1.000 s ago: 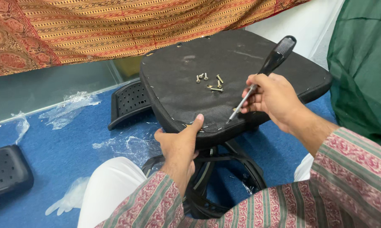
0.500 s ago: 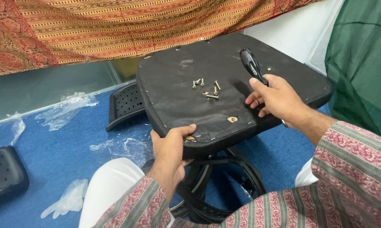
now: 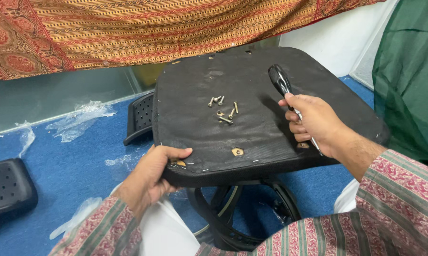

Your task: The person uses a screwdriver to tighten screws on the underside of an office chair seat, securing a black plastic frame to the seat. The person then flips the chair upright and continues to tighten additional screws on the seat base.

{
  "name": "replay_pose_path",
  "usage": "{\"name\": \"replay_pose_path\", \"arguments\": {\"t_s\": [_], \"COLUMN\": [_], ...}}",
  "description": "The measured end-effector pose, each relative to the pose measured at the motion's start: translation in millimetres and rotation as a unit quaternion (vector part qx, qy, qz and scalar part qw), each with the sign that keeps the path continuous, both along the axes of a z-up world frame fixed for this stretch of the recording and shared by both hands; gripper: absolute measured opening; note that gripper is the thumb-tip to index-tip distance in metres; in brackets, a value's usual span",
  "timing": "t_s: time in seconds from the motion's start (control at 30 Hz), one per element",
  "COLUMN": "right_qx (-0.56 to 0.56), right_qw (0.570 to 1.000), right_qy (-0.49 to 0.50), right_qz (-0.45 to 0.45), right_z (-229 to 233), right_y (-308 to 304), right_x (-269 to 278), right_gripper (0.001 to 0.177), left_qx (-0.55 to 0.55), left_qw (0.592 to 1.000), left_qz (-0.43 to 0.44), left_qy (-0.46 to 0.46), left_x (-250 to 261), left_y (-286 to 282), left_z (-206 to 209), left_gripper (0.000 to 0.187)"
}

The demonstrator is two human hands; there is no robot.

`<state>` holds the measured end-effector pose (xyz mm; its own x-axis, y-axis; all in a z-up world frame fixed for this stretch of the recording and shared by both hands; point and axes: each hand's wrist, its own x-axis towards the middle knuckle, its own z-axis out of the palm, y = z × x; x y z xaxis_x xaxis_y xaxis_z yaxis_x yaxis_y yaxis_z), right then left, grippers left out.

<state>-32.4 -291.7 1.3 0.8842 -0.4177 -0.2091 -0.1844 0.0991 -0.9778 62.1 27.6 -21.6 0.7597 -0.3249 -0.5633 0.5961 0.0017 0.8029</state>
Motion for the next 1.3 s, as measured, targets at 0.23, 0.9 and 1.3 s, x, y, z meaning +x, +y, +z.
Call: {"name": "replay_pose_path", "arguments": {"t_s": [0.23, 0.9, 1.3], "right_qx": [-0.016, -0.068, -0.154], "right_qw": [0.999, 0.997, 0.977], "right_qy": [-0.034, -0.026, -0.143], "right_qz": [-0.011, -0.007, -0.021], "right_z": [-4, -7, 3], "right_y": [-9, -1, -20], "right_x": [8, 13, 24], "right_gripper": [0.022, 0.025, 0.023], "left_qx": [0.076, 0.022, -0.011], "left_qw": [0.994, 0.962, 0.978], "left_qz": [-0.076, 0.27, 0.207], "left_qy": [0.016, 0.018, -0.007], "left_x": [58, -64, -6], "left_y": [13, -125, -91], "left_z": [-5, 2, 5], "left_gripper": [0.028, 0.157, 0.12]}}
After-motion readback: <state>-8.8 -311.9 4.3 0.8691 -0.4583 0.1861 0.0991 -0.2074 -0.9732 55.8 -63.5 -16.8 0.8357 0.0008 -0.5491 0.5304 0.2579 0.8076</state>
